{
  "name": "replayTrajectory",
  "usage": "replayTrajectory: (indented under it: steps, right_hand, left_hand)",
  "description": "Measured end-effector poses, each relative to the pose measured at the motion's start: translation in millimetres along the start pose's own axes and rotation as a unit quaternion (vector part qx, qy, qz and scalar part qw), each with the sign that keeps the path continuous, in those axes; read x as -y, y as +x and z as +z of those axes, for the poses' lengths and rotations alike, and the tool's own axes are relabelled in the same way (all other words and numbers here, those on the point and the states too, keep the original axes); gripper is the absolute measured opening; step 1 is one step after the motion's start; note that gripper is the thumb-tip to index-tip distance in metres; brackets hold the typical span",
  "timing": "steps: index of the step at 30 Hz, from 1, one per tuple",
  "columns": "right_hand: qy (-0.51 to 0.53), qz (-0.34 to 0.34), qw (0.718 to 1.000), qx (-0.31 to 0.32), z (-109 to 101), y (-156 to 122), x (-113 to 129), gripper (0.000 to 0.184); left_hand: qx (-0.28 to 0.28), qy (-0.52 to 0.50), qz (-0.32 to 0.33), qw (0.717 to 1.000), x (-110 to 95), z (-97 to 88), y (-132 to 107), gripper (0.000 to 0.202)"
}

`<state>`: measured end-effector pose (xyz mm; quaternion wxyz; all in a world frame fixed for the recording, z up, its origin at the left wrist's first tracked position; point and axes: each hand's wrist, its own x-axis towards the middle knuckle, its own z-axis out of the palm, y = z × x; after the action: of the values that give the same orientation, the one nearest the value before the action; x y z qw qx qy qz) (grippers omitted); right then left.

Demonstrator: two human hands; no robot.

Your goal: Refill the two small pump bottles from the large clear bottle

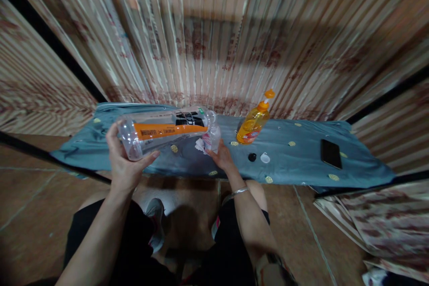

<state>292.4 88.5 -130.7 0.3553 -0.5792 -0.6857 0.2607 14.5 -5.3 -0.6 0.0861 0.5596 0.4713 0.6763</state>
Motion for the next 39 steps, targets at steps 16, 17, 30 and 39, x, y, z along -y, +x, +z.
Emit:
replayTrajectory:
  steps: [16, 17, 30, 39]
  right_hand:
    - [0.018, 0.029, 0.999, 0.019, -4.3, -1.8, 9.6, 0.06]
    - [0.018, 0.028, 0.999, 0.021, -4.0, -1.5, 9.2, 0.06]
    - [0.019, 0.026, 0.999, 0.02, -3.1, -0.6, 5.0, 0.057]
    - [0.017, 0.033, 0.999, 0.023, -5.8, -1.7, 9.3, 0.057]
  left_hand:
    - [0.005, -0.007, -0.007, 1.0, -0.9, -1.3, 0.0, 0.105]
    - [0.005, -0.007, -0.008, 1.0, -1.0, -1.4, 0.1, 0.105]
    - [0.016, 0.016, -0.01, 1.0, -2.9, -2.4, 2.0, 0.107]
    - [0.019, 0.012, -0.007, 1.0, -0.6, -2.5, 1.1, 0.107]
